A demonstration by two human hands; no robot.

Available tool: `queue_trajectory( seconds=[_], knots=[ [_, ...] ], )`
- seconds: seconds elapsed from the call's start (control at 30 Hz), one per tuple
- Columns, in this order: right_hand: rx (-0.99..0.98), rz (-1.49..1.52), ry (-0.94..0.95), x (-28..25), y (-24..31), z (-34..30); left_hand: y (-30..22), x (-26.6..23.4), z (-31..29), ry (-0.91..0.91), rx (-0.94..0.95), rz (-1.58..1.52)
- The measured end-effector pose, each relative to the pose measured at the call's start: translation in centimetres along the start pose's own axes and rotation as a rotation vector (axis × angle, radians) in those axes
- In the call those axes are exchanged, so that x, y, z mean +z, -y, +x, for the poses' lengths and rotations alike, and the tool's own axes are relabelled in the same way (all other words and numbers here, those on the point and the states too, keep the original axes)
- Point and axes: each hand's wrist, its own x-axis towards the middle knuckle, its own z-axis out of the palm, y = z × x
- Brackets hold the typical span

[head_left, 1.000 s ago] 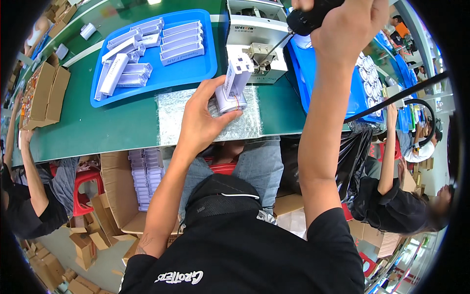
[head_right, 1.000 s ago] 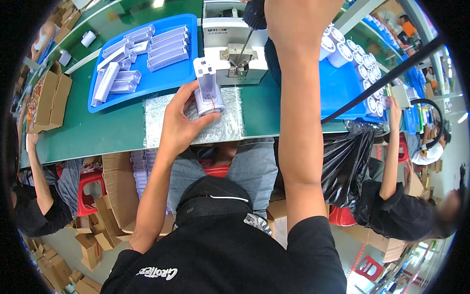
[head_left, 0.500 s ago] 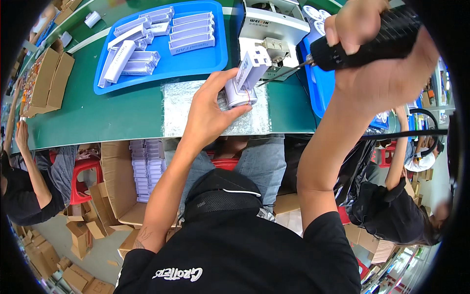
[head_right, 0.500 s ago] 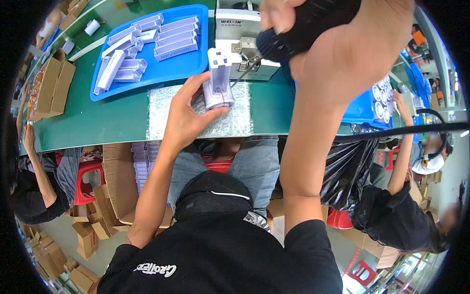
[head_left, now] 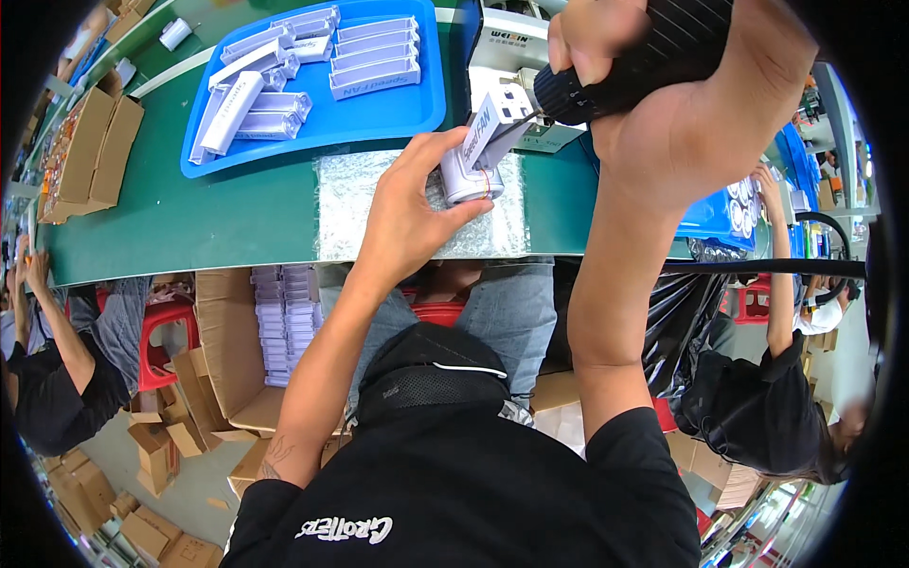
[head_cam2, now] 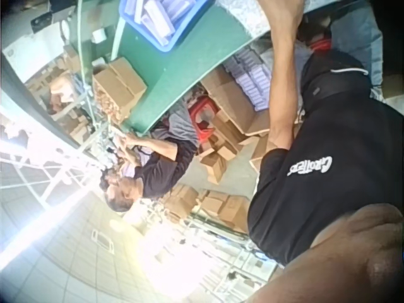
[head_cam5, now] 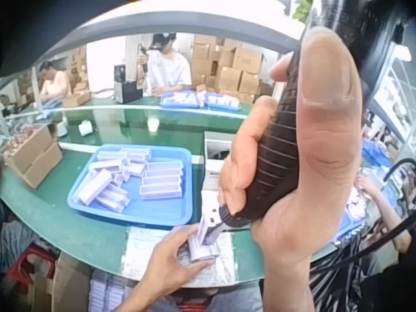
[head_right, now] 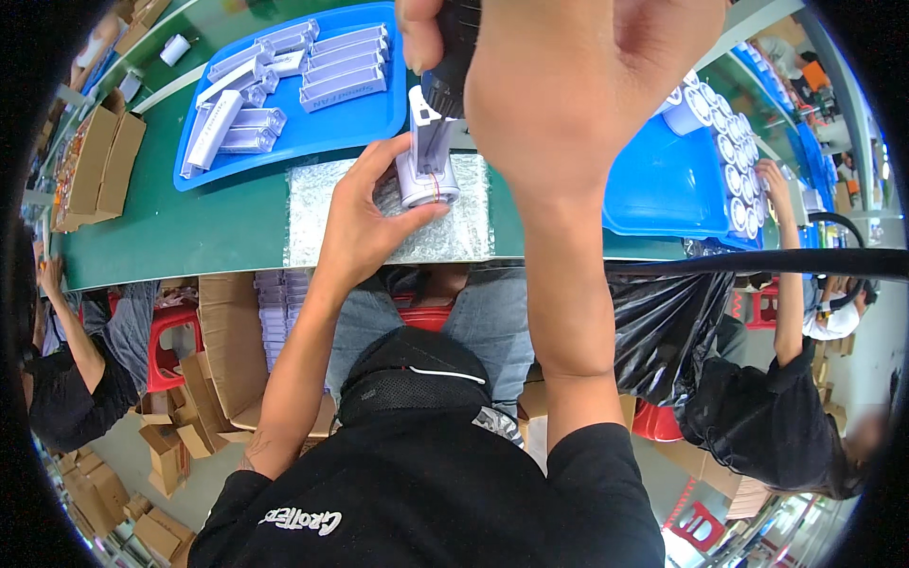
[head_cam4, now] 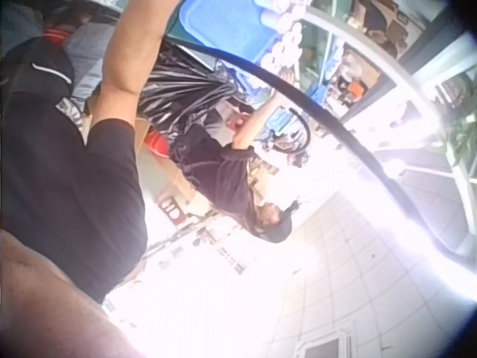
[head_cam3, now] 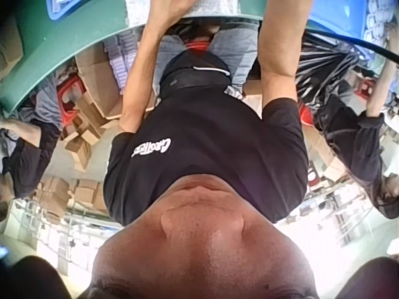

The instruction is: Assemble small electronic fans by putting housing components together and using an electric screwdriver to secure them.

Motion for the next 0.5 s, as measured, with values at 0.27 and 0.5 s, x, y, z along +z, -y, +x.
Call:
queue_trajectory(
  seconds=[0.27, 0.5],
  knots=[
    [0.011, 0.022, 0.019, 0.2, 0.8, -0.8, -0.1, -0.2, 0.0, 0.003, 0.018, 0.008],
    [0.117, 0.193, -0.098, 1.8, 1.6, -0.1, 0.2, -0.1, -0.1, 0.032, -0.002, 0.018]
  ],
)
